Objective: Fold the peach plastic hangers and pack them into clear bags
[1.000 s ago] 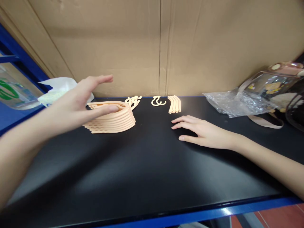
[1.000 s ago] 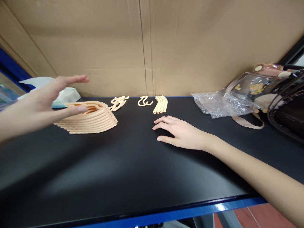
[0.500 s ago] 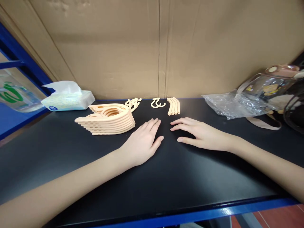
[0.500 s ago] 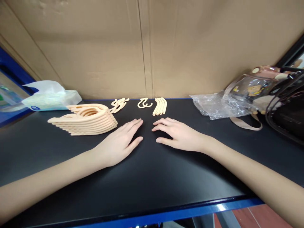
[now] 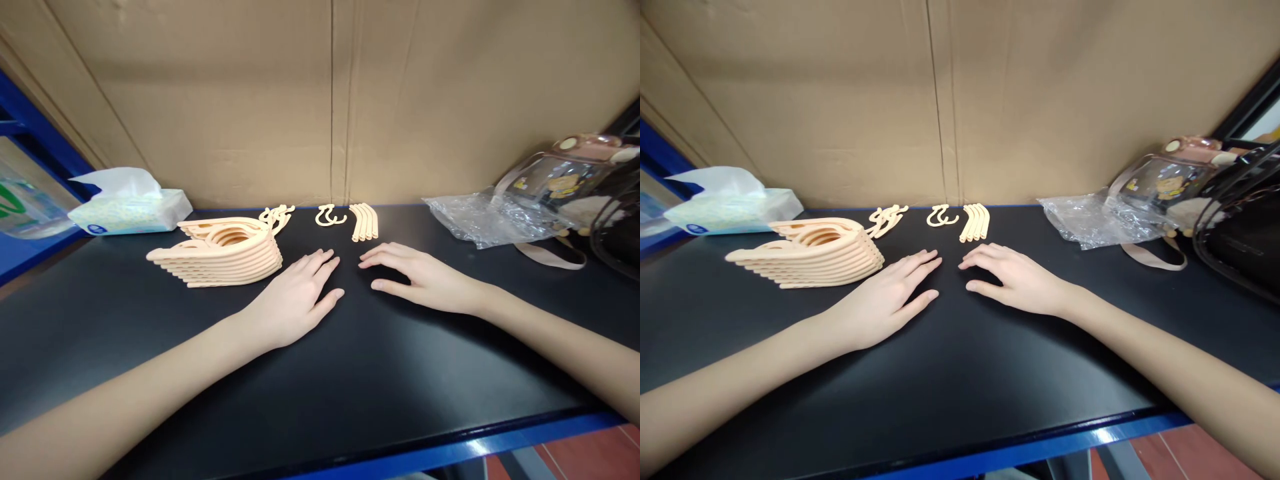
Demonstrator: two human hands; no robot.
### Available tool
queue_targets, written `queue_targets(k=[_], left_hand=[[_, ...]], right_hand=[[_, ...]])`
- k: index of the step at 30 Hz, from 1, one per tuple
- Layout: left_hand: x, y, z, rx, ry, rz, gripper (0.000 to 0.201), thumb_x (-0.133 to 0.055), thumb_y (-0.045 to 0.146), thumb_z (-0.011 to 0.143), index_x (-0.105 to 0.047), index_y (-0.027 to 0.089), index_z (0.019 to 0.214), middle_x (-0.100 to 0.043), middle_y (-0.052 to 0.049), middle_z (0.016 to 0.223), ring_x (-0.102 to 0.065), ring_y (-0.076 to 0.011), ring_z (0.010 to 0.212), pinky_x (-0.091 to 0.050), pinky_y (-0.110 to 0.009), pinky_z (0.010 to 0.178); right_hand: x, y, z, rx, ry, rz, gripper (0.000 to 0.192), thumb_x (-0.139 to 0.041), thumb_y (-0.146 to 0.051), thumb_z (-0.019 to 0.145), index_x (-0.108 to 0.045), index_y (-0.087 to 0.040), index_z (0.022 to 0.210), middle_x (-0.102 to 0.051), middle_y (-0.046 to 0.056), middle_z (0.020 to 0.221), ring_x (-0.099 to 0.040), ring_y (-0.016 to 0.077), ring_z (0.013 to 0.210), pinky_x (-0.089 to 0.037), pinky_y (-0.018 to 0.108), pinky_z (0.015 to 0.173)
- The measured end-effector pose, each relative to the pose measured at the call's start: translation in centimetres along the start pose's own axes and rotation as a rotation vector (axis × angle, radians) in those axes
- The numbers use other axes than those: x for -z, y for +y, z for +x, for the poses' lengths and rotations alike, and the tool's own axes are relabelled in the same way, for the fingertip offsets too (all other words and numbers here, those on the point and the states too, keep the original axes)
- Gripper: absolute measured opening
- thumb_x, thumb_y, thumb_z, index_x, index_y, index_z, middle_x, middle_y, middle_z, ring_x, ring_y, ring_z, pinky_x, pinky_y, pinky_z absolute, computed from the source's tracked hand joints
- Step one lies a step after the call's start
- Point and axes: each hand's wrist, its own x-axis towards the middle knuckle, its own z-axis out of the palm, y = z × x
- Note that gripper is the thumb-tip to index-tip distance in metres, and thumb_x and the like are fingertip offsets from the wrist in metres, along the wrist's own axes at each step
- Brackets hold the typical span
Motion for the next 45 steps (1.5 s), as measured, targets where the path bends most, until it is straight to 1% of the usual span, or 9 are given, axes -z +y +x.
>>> queue_targets(k=[5, 9, 14, 19, 24, 29, 33, 37, 45], left_hand=[[0.1, 0.1, 0.0, 0.006, -0.014, 0.016, 0.059, -0.031, 0.045, 0.101, -0.035, 0.009, 0.148, -0.032, -0.012, 0.156, -0.027, -0.0275, 0.145, -0.028, -0.048, 0.118], [0.1, 0.0, -0.1, 0.005, -0.018, 0.022, 0.059, -0.030, 0.044, 0.102, -0.035, 0.009, 0.148, -0.032, -0.012, 0.156, -0.027, -0.0275, 0.145, -0.029, -0.047, 0.118], [0.2, 0.0, -0.1, -0.003, -0.010, 0.014, 0.058, -0.030, 0.044, 0.102, -0.036, 0.009, 0.148, -0.033, -0.013, 0.156, -0.029, -0.0283, 0.145, -0.029, -0.048, 0.117], [0.1, 0.1, -0.1, -0.014, 0.016, -0.006, 0.058, -0.031, 0.043, 0.101, -0.038, 0.008, 0.146, -0.035, -0.014, 0.154, -0.030, -0.0294, 0.144, -0.031, -0.050, 0.116], [-0.1, -0.1, -0.2, -0.018, 0.025, -0.003, 0.057, -0.031, 0.044, 0.101, -0.039, 0.009, 0.146, -0.036, -0.015, 0.154, -0.031, -0.0294, 0.143, -0.032, -0.050, 0.116], [-0.1, 0.0, -0.2, -0.019, 0.023, 0.001, 0.057, -0.032, 0.043, 0.101, -0.039, 0.008, 0.146, -0.036, -0.015, 0.154, -0.032, -0.0293, 0.143, -0.032, -0.050, 0.116], [0.0, 0.0, -0.1, -0.012, 0.016, -0.010, 0.058, -0.031, 0.044, 0.101, -0.039, 0.008, 0.146, -0.035, -0.014, 0.154, -0.031, -0.0296, 0.144, -0.032, -0.050, 0.115], [0.0, 0.0, -0.1, -0.011, 0.012, -0.014, 0.058, -0.031, 0.044, 0.101, -0.039, 0.009, 0.146, -0.035, -0.014, 0.154, -0.031, -0.0294, 0.144, -0.031, -0.050, 0.116], [0.1, 0.0, -0.2, -0.009, 0.007, -0.008, 0.058, -0.031, 0.043, 0.101, -0.038, 0.008, 0.146, -0.036, -0.015, 0.154, -0.031, -0.0292, 0.144, -0.031, -0.049, 0.116]], right_hand=[[-0.5, 1.4, 0.6, -0.151, 0.146, -0.146, 0.051, -0.046, -0.046, 0.096, -0.050, -0.014, 0.135, -0.053, 0.014, 0.140, -0.048, 0.0270, 0.129, -0.038, 0.048, 0.110], [-0.4, 2.4, 0.6, -0.238, 0.107, -0.148, 0.059, -0.039, -0.053, 0.096, -0.043, -0.014, 0.141, -0.049, 0.014, 0.145, -0.045, 0.0282, 0.133, -0.037, 0.050, 0.110], [-0.3, 2.3, 0.6, -0.178, 0.078, -0.146, 0.056, -0.036, -0.051, 0.098, -0.042, -0.018, 0.142, -0.045, 0.011, 0.149, -0.039, 0.0265, 0.138, -0.035, 0.049, 0.110], [0.2, 1.6, 0.7, -0.267, 0.154, -0.280, 0.047, -0.041, -0.046, 0.097, -0.055, -0.013, 0.128, -0.067, 0.014, 0.118, -0.063, 0.0292, 0.106, -0.047, 0.047, 0.093], [0.5, 1.4, 0.5, -0.318, 0.163, -0.407, 0.037, -0.040, -0.044, 0.097, -0.063, -0.020, 0.114, -0.062, 0.011, 0.122, -0.064, 0.0261, 0.098, -0.050, 0.040, 0.080], [1.0, 1.5, 0.4, -0.551, 0.194, -0.582, 0.032, -0.049, -0.046, 0.092, -0.061, -0.019, 0.080, -0.066, 0.005, 0.082, -0.061, 0.0199, 0.069, -0.034, 0.029, 0.052], [1.2, 1.7, 0.3, -0.689, 0.161, -0.608, 0.034, -0.051, -0.050, 0.089, -0.062, -0.018, 0.090, -0.069, 0.008, 0.090, -0.064, 0.0239, 0.075, -0.029, 0.029, 0.052], [1.5, 1.9, 0.4, -0.812, 0.026, -0.596, 0.028, -0.043, -0.035, 0.089, -0.064, -0.018, 0.081, -0.070, 0.009, 0.078, -0.066, 0.0253, 0.071, -0.030, 0.030, 0.053], [2.5, 2.0, 0.4, -0.883, 0.168, -0.588, 0.028, -0.048, -0.041, 0.081, -0.064, -0.018, 0.080, -0.069, 0.010, 0.071, -0.064, 0.0275, 0.066, -0.033, 0.031, 0.053]])
